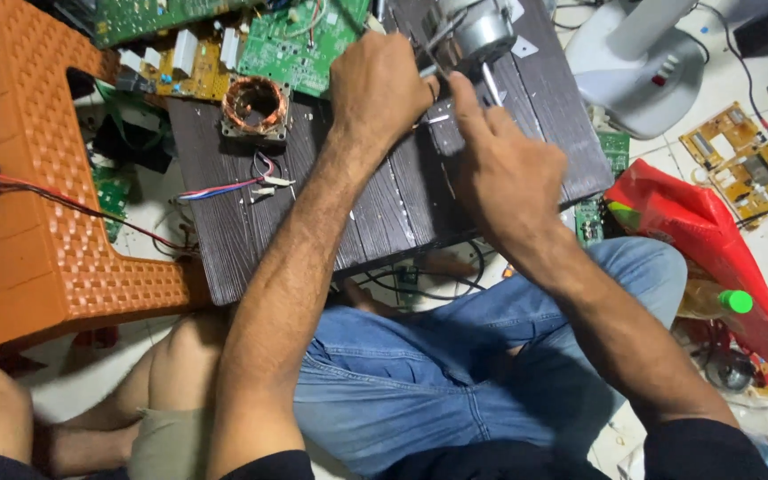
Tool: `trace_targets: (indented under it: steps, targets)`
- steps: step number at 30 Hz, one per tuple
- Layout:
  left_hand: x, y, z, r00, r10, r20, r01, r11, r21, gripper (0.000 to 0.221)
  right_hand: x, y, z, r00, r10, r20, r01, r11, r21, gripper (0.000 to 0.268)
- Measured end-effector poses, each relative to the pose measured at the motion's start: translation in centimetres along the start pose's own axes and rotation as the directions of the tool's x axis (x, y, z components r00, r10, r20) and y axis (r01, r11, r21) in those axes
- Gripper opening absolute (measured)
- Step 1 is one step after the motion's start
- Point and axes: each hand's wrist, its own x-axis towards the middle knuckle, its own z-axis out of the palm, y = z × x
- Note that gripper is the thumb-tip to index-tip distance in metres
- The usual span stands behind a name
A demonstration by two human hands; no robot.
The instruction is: Cutting a metal rod on a motor assembly using a small saw blade and disassembling parts with a screwdriver.
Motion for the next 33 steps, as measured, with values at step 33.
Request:
trace_targets:
  steps: [33]
  targets:
    - [-1.4,1.7,-1.1,0.988,0.078,-0.136,-0.06,0.99,0.129,0.014,2.7,-0.2,1.2,0.989,0.105,0.1,-0.104,0.994,-0.019,0.057]
